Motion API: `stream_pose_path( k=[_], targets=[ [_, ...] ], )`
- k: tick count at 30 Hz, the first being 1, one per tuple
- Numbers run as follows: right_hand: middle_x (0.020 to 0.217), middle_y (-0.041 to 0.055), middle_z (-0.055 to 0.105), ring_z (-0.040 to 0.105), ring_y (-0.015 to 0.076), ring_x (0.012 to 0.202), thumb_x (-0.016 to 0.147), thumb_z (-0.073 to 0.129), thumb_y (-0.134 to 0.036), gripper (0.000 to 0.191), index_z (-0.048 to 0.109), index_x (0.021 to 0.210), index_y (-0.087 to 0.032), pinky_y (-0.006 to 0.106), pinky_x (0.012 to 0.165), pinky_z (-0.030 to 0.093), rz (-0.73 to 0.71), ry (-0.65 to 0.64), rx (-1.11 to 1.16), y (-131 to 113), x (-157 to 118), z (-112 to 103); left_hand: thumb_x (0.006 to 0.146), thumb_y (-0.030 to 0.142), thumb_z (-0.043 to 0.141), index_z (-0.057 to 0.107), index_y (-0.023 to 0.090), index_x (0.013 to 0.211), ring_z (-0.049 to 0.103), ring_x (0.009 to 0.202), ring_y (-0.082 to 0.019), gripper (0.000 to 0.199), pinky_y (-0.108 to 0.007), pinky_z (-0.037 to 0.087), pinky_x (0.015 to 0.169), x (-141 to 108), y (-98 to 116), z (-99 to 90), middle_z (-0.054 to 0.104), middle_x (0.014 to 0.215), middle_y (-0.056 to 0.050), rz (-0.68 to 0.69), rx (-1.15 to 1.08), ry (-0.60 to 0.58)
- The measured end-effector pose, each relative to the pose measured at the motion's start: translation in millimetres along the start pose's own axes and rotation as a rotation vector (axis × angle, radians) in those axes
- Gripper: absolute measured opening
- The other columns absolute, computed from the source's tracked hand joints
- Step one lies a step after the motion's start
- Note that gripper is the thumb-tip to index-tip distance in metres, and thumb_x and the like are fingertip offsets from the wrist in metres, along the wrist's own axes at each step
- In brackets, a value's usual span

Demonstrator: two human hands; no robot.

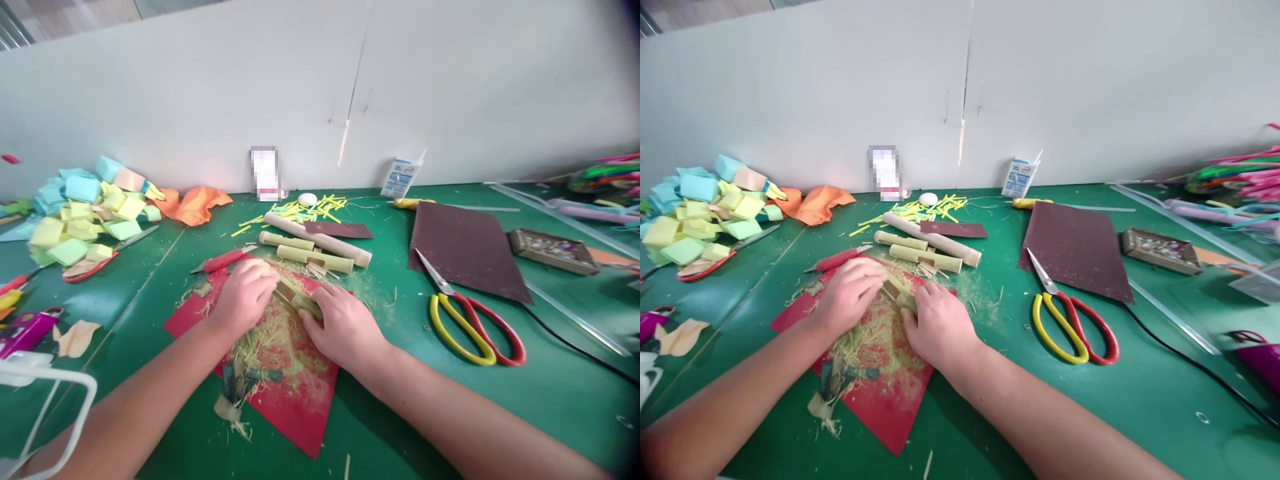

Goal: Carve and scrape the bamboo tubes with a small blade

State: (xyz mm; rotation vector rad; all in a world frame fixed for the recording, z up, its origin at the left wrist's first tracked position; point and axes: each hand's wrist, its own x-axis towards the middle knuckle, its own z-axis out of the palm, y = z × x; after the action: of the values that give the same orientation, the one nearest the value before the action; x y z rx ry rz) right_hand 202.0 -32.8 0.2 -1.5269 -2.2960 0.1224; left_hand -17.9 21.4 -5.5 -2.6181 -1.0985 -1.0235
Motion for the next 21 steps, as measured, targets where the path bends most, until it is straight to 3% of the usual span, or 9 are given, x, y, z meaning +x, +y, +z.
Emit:
stream_pose_path(
  k=[5,9,12,16,21],
  targets=[
    [0.084,0.0063,0.061,0.056,0.0197,0.077,0.086,0.053,-0.031,0.016,0.056,0.078,-0.018,0.030,0.064,0.038,0.005,-0.010,0.005,-0.8,0.4,-0.5,0.091,0.017,0.053,0.071,0.019,0.090,0.059,0.097,-0.023,0.019,-0.045,0.049,0.092,0.0,1.2,0.2,0.072,0.092,-0.006,-0.021,0.065,0.045],
    [0.084,0.0062,0.061,0.056,0.0197,0.078,0.086,0.054,-0.030,0.014,0.056,0.080,-0.018,0.030,0.065,0.038,-0.003,-0.014,0.009,-0.5,0.6,-1.1,0.091,0.015,0.052,0.070,0.019,0.096,0.059,0.100,-0.022,0.019,-0.042,0.049,0.093,-0.7,4.5,0.8,0.071,0.098,-0.006,-0.003,-0.004,-0.016],
    [0.083,0.0059,0.061,0.056,0.0195,0.077,0.086,0.054,-0.030,0.014,0.056,0.080,-0.018,0.030,0.064,0.038,-0.003,0.001,0.004,-0.8,0.3,-1.2,0.091,0.017,0.053,0.071,0.020,0.093,0.059,0.099,-0.023,0.018,-0.044,0.049,0.092,-1.0,4.0,0.7,0.072,0.094,-0.005,-0.025,0.026,0.038],
    [0.083,0.0057,0.062,0.056,0.0193,0.077,0.086,0.055,-0.030,0.013,0.057,0.080,-0.018,0.030,0.065,0.038,-0.005,-0.002,-0.012,-1.9,0.1,-2.2,0.090,0.016,0.053,0.071,0.019,0.098,0.060,0.100,-0.022,0.019,-0.043,0.049,0.093,-1.3,2.6,1.1,0.072,0.098,-0.006,-0.001,-0.015,-0.012],
    [0.083,0.0055,0.062,0.057,0.0194,0.077,0.086,0.054,-0.031,0.015,0.057,0.079,-0.018,0.030,0.064,0.038,0.009,-0.016,-0.018,-1.9,-0.1,-2.6,0.090,0.016,0.053,0.071,0.019,0.095,0.061,0.096,-0.022,0.018,-0.043,0.050,0.092,-1.4,3.1,1.0,0.073,0.095,-0.006,-0.024,0.024,0.014]
  ],
)
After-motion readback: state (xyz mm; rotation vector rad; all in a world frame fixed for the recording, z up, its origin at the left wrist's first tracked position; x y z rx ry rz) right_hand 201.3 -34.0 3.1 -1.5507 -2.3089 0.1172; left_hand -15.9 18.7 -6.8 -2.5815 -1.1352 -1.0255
